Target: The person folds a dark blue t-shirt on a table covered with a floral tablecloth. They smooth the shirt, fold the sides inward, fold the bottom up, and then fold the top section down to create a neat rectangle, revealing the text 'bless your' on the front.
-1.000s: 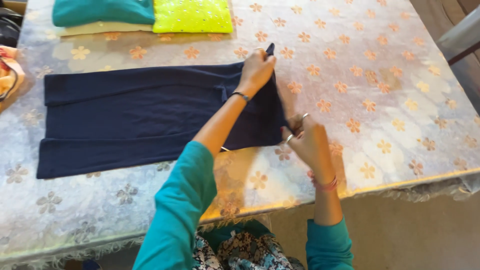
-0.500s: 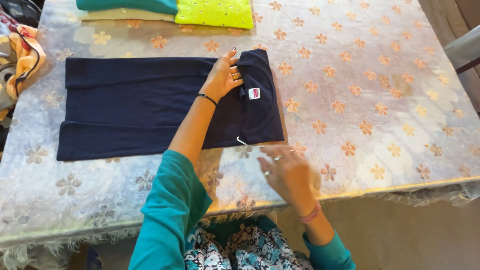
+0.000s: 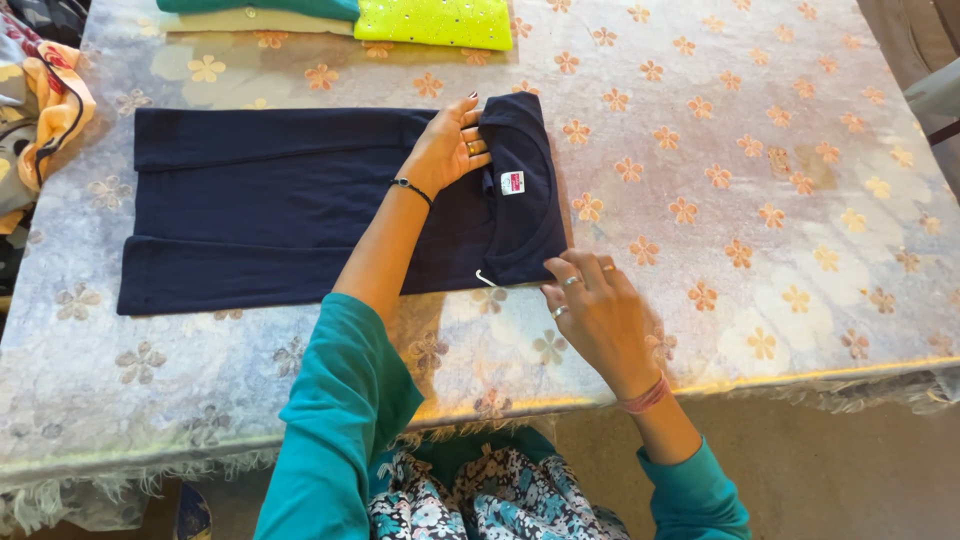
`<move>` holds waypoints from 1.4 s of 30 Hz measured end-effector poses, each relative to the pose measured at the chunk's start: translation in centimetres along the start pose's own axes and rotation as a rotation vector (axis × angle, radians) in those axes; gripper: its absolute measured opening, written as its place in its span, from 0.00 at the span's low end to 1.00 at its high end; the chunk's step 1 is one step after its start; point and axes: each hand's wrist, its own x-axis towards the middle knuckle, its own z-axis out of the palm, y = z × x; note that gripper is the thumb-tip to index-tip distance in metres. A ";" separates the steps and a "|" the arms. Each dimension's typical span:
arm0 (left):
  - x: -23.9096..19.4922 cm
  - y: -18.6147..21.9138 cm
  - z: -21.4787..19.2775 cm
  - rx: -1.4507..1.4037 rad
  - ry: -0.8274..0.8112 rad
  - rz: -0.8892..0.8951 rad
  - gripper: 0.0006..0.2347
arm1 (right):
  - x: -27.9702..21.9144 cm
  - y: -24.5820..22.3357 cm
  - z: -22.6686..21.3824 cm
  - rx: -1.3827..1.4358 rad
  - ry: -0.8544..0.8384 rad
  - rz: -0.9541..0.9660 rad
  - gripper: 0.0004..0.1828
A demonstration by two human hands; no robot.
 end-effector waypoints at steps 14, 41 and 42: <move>1.4 -0.1 2.5 0.212 0.199 0.038 0.26 | 0.2 1.1 2.4 -0.134 0.016 -0.145 0.12; -21.3 18.3 -17.5 0.707 0.465 0.646 0.15 | 13.2 -22.5 9.5 0.297 0.068 -0.668 0.07; -21.9 18.3 -19.4 0.611 0.452 0.625 0.16 | 13.3 -23.4 10.5 0.300 0.045 -0.677 0.06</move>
